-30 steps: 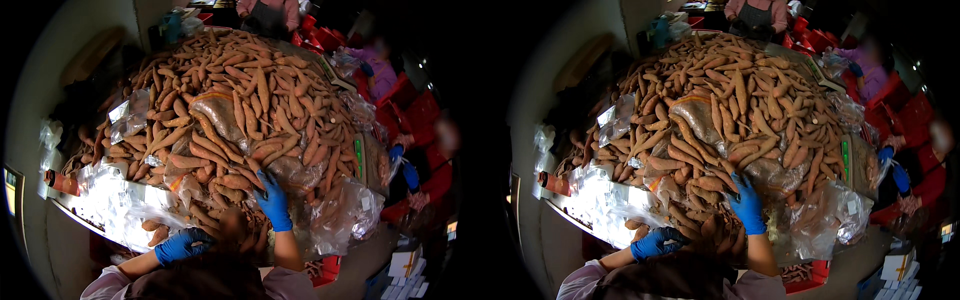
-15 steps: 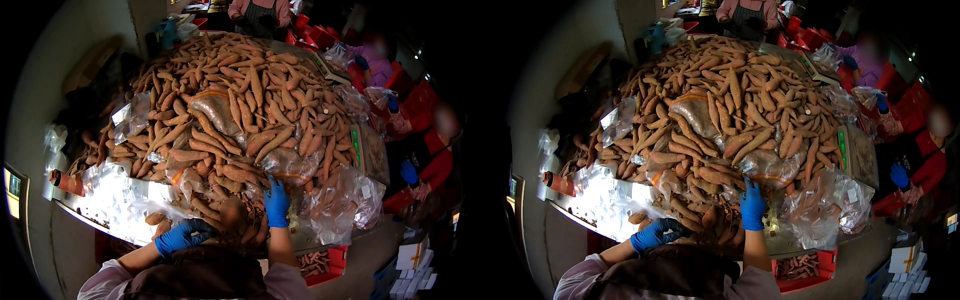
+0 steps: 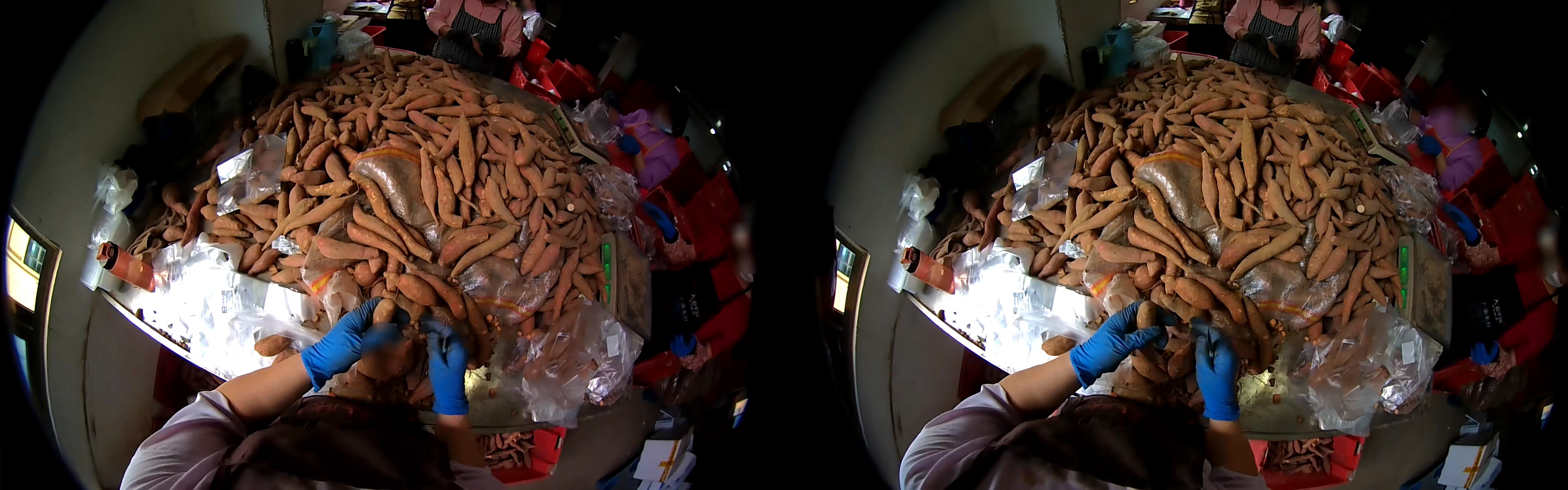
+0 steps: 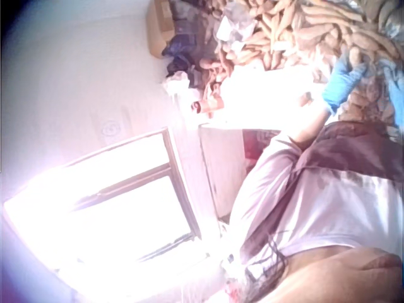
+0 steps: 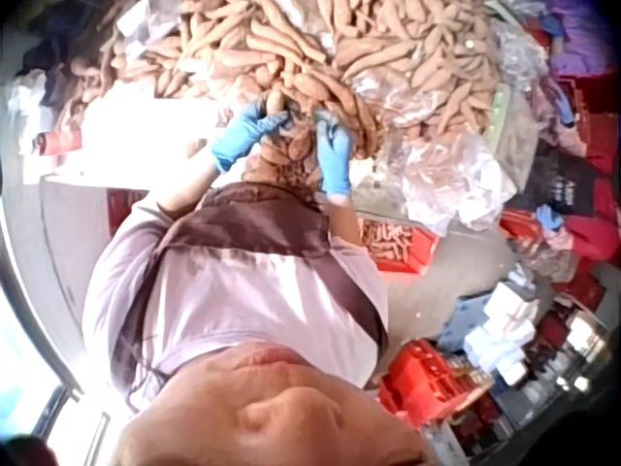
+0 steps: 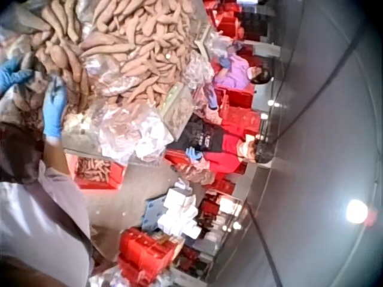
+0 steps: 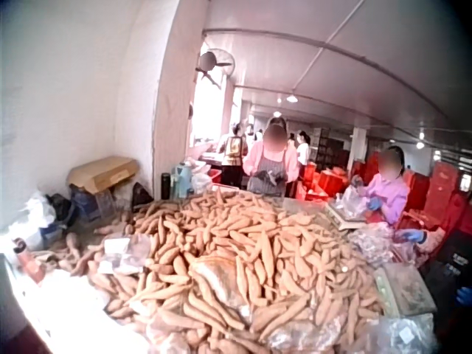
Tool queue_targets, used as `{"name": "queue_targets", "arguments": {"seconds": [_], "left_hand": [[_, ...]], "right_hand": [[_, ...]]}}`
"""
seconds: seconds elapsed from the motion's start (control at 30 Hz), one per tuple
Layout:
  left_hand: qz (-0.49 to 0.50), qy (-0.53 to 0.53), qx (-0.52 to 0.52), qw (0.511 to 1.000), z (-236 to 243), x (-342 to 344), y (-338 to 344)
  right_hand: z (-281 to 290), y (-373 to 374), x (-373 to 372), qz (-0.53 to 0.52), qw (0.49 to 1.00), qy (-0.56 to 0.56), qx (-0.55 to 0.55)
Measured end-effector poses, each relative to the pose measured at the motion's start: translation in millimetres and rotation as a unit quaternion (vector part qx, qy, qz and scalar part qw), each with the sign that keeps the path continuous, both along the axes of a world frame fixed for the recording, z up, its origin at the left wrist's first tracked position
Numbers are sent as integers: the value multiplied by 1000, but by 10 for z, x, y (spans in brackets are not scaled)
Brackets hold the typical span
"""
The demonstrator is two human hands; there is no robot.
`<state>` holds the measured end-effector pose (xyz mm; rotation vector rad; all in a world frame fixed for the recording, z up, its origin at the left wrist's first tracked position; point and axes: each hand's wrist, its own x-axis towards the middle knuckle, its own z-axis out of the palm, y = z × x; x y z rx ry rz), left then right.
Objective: The person peels a large pile of sweet potatoes using a handheld peeler. They trim the ends, rotate each tuber, and place the peeled pieces into a plastic bag. The work is performed at a table with other workers visible in the background.
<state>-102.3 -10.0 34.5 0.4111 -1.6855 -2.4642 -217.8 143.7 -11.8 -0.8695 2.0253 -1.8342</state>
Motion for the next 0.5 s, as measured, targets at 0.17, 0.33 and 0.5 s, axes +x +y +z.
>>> {"name": "queue_targets", "arguments": {"seconds": [0.17, 0.33, 0.5], "left_hand": [[38, -3, -59, 998, -262, 22, 136], [38, -8, -130, 991, -434, -40, 85], [-67, -26, -94, 993, 210, 12, 131]], "right_hand": [[559, -170, -47, 83, 936, 306, 151], [535, -299, -76, 92, 932, 294, 190], [-114, -176, -508, 36, 976, 38, 211]]}}
